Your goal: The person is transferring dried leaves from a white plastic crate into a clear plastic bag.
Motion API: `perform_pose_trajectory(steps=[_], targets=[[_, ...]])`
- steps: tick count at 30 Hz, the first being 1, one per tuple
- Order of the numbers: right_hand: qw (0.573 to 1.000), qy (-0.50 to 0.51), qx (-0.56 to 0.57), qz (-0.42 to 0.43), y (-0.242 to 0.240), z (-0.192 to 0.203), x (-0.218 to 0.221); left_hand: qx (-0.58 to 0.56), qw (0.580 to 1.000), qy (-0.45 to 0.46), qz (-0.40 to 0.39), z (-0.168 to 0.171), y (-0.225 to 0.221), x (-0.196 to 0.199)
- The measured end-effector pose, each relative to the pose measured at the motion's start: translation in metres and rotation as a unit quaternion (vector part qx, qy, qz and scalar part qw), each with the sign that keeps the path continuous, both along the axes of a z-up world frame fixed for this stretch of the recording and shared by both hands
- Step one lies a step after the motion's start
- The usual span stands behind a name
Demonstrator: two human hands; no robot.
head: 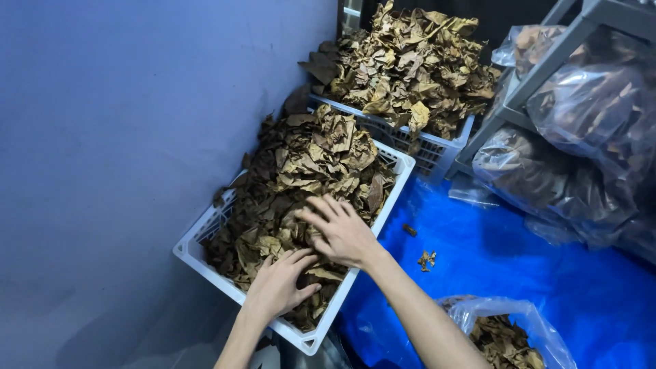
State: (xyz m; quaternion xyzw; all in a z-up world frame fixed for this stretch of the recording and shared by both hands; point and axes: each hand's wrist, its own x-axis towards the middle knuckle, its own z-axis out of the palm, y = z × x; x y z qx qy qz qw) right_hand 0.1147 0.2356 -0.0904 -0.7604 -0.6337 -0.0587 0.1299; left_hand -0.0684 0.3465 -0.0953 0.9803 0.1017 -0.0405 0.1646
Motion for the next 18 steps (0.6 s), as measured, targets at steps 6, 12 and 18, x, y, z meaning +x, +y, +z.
perform_pose_trajectory(steps=[6, 12, 18], targets=[[0.976, -0.033, -0.216, -0.006, 0.012, 0.001, -0.005, -0.003, 0.988, -0.149, 0.04, 0.018, -0.01, -0.011], [0.985, 0.068, -0.154, -0.045, 0.005, 0.004, -0.005, 0.022, 0.98, -0.189, 0.064, 0.015, -0.01, -0.01], [0.992, 0.108, 0.012, -0.068, -0.007, -0.006, 0.0, 0.023, 0.964, -0.249, 0.09, 0.018, -0.011, -0.012]])
